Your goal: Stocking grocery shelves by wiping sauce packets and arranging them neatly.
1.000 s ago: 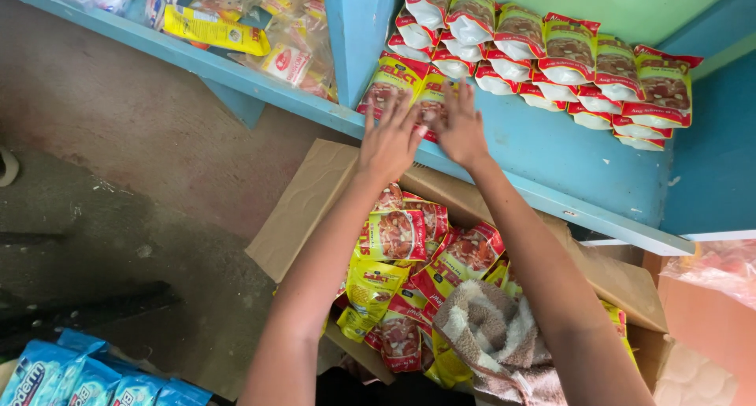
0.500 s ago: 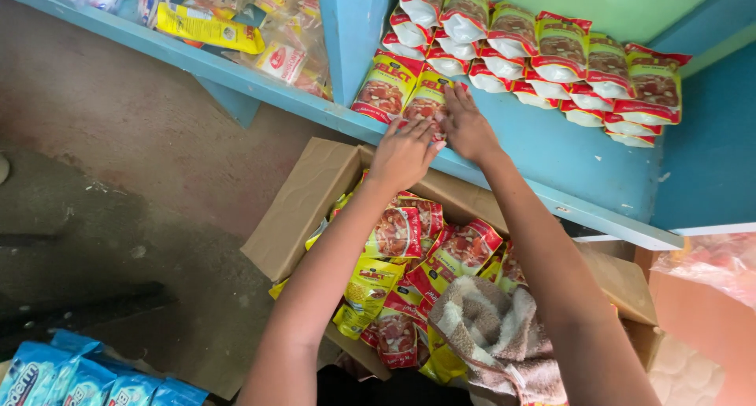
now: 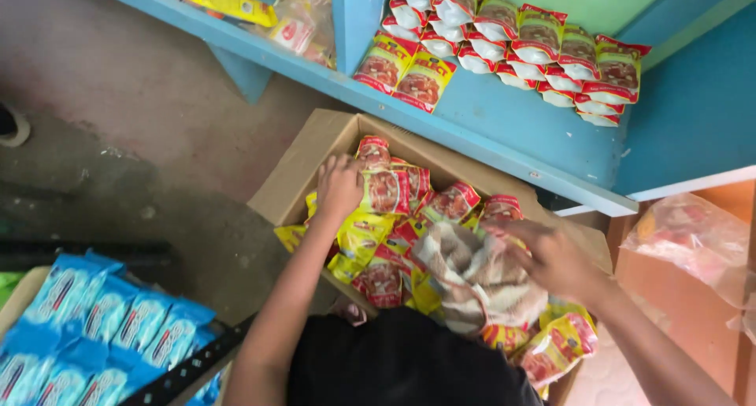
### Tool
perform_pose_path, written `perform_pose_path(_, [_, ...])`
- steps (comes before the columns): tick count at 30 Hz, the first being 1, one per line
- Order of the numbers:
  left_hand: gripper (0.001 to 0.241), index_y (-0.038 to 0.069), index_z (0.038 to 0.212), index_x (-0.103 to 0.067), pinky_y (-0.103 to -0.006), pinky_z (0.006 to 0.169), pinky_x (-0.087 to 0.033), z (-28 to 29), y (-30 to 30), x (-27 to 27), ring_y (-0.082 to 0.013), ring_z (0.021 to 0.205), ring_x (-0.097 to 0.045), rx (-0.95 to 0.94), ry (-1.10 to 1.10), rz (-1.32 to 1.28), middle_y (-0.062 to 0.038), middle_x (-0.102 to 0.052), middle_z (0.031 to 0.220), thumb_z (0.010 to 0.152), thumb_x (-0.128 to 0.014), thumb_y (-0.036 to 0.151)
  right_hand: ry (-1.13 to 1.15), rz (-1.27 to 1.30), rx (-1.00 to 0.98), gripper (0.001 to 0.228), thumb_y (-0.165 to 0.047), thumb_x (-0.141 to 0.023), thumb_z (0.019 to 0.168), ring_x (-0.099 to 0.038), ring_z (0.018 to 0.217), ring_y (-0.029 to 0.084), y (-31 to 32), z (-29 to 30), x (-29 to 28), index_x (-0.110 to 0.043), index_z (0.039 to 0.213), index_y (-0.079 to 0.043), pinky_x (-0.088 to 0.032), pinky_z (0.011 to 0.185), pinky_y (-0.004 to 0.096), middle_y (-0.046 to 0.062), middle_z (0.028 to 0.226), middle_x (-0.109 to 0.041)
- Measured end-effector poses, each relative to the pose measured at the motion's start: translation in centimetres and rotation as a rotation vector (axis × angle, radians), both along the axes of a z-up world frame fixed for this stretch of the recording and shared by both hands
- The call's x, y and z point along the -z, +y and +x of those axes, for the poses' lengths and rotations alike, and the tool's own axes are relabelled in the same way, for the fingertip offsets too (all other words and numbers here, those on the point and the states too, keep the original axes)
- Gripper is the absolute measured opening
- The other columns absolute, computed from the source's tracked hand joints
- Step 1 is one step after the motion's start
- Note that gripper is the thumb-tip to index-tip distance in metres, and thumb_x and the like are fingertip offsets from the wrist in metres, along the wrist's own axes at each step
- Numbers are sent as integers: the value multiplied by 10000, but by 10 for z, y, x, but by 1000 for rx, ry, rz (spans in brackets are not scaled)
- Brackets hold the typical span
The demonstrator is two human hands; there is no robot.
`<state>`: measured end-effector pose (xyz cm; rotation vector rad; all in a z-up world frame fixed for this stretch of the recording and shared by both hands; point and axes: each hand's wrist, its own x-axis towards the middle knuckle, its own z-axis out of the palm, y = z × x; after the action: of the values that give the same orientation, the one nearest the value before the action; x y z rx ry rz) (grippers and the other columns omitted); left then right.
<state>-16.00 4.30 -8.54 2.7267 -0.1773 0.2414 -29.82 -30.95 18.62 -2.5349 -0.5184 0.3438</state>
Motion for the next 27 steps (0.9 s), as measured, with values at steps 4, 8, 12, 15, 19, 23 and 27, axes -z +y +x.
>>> perform_pose_path(4, [447, 60, 1313, -632, -448, 944, -410, -55, 3, -59, -298, 1065, -534, 18, 246, 215, -176, -593, 1318, 1043, -438, 358, 117, -35, -103, 556, -247, -610, 895, -558, 1326, 255, -13, -56, 17, -534, 1443, -189, -442, 1095, 444, 6, 1496, -557])
perform_pose_path(8, [561, 74, 1385, -514, -529, 1001, -440, -50, 17, -3, -398, 1209, -544, -200, 398, -32, -227, -608, 1253, 980, -573, 457, -137, -204, -124, 706, -386, -762, 810, -538, 1311, 286, -28, -83, 50, -522, 1451, -213, -476, 1058, 438, 46, 1391, -560])
perform_pose_path(12, [543, 139, 1093, -771, -578, 910, -531, -25, 32, 57, -437, 1113, -662, -428, 500, -333, -171, -726, 1082, 797, -755, 594, -238, -378, -54, 591, -505, -704, 852, -587, 1193, 282, -48, -88, 88, -553, 1396, -333, -521, 994, 441, 28, 1145, -559])
perform_pose_path(15, [448, 109, 1065, -732, -355, 505, -604, -25, 42, 57, -278, 556, -728, -456, 545, -695, -107, -705, 654, 742, -860, 391, -335, -402, -56, 392, -537, -724, 815, -514, 1263, 307, -44, -86, 85, -628, 1081, -265, -496, 972, 402, 50, 1241, -506])
perform_pose_path(19, [325, 40, 971, -754, -346, 497, -604, -44, 44, 15, -265, 649, -754, -371, 588, -743, -155, -727, 695, 752, -838, 265, -354, -286, -62, 367, -478, -707, 842, -457, 1388, 369, -16, -95, 40, -591, 986, -161, -479, 969, 435, 72, 1344, -506])
perform_pose_path(23, [309, 26, 910, -724, -364, 653, -538, -60, 27, -38, -260, 761, -671, -296, 402, -890, -136, -655, 757, 765, -843, 272, -107, 123, 284, 357, -387, -681, 952, -723, 1042, 370, -27, -85, 43, -570, 1183, -139, -564, 893, 465, 98, 1271, -668])
perform_pose_path(27, [506, 34, 1368, -572, -500, 882, -597, -58, -6, -58, -359, 1187, -620, -216, 503, -1205, -256, -594, 1294, 942, -659, 294, 324, 16, 572, 616, -696, -412, 1032, -691, 1161, 366, -50, -76, 70, -674, 1320, -219, -501, 1031, 497, 128, 1031, -800])
